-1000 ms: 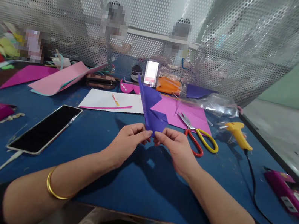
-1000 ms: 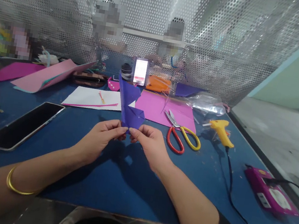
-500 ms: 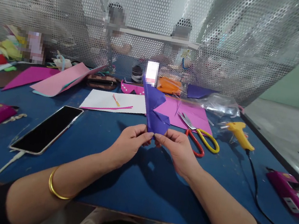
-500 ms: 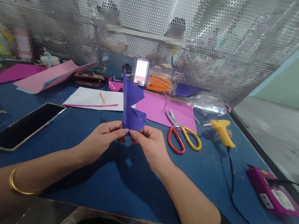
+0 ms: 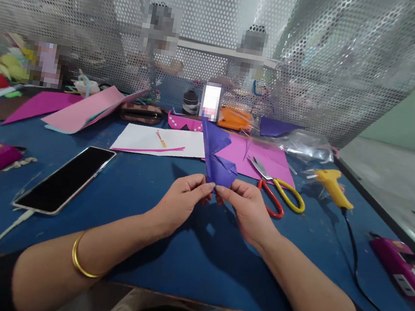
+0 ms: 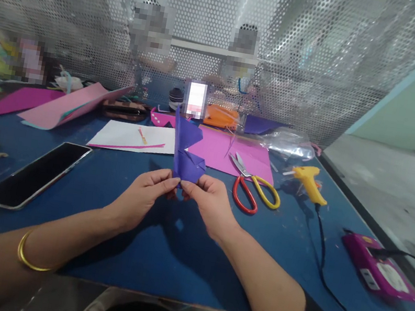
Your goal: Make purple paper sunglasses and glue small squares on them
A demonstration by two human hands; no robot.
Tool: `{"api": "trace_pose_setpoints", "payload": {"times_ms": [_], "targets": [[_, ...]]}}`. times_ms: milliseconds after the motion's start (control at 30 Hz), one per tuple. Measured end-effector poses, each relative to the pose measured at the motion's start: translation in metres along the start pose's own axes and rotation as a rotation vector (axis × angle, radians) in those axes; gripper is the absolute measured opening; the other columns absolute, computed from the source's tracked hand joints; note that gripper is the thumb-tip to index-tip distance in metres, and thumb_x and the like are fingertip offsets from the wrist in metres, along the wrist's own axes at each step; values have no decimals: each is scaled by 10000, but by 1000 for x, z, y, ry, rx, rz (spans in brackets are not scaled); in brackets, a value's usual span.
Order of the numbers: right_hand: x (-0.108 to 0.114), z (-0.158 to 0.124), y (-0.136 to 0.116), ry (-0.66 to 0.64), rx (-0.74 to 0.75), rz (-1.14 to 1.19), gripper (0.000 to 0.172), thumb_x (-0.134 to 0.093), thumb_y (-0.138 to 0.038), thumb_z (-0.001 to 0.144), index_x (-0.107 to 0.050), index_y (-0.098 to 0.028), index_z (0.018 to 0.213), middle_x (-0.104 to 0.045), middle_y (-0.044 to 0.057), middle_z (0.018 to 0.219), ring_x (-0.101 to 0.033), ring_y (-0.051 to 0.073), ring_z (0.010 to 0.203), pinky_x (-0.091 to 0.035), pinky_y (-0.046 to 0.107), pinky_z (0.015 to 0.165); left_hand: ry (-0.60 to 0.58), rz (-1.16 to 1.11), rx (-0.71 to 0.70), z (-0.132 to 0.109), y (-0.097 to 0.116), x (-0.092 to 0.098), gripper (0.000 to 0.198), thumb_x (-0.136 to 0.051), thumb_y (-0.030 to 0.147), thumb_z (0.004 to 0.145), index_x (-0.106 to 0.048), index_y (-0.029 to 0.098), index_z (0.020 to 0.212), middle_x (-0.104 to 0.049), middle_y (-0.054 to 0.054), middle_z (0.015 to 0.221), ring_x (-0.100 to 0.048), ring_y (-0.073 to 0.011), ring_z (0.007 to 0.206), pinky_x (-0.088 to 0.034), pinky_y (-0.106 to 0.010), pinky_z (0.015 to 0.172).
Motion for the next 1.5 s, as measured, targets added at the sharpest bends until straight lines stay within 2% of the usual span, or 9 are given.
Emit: {"api": "trace_pose_setpoints", "payload": {"times_ms": [233,467,633,800,1133,1333,1500], "targets": [[2,1,-1,-5,1,-12,241,-805,-393,666,-695,-179,651,-640,0,635,-541,126,620,-449,295,653,-7,41,-11,1,-3,2,322,-521,406,913,-615,193,691,-584,-10,696,-496,-172,702,-386,-314,708],[-1,0,1,-35,-18,-16,205,-797,-386,685,-728,-193,679,-650,3,665,-549,128,652,-446,287,663,40,112,-24,1,-2,5,361,-545,414,911,-527,208,615,-481,31,616,-418,-154,636,-318,-296,625],[-1,-1,-1,-30,-9,-12,205,-827,-369,643,-718,-195,640,-623,-8,607,-516,122,603,-424,290,624,-12,96,-34,0,-1,1,357,-514,419,927,-614,201,663,-564,7,656,-477,-162,668,-362,-295,662],[-3,-2,-1,-61,-6,19,218,-831,-380,622,-721,-191,621,-636,0,598,-535,130,596,-432,293,617,-54,59,-21,-1,-1,-4,327,-568,417,894,-626,190,666,-549,7,638,-452,-151,633,-360,-288,622],[-5,-4,-2,-83,-19,50,199,-786,-384,689,-733,-193,672,-635,1,633,-543,132,634,-457,298,670,15,11,-24,-2,2,-2,296,-582,387,879,-584,190,658,-626,-2,668,-544,-159,687,-417,-288,688],[-10,-6,-4,-117,1,55,204,-777,-385,693,-738,-185,699,-642,5,651,-542,131,629,-444,302,652,9,-66,-39,-5,5,-4,205,-563,304,858,-593,196,686,-590,22,628,-561,-143,644,-438,-277,650],[-4,-3,-6,-82,13,26,181,-771,-355,692,-719,-183,671,-638,-1,635,-541,126,612,-437,296,637,-50,-87,-16,-1,1,-4,309,-550,392,909,-633,175,704,-649,-18,702,-537,-140,677,-428,-277,678]]}}
Point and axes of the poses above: each hand's wrist, its own z-axis towards the middle knuckle, its own x-axis out of the back of the hand, y = z × x, the point moved 4 cm from there along z, towards the middle knuckle
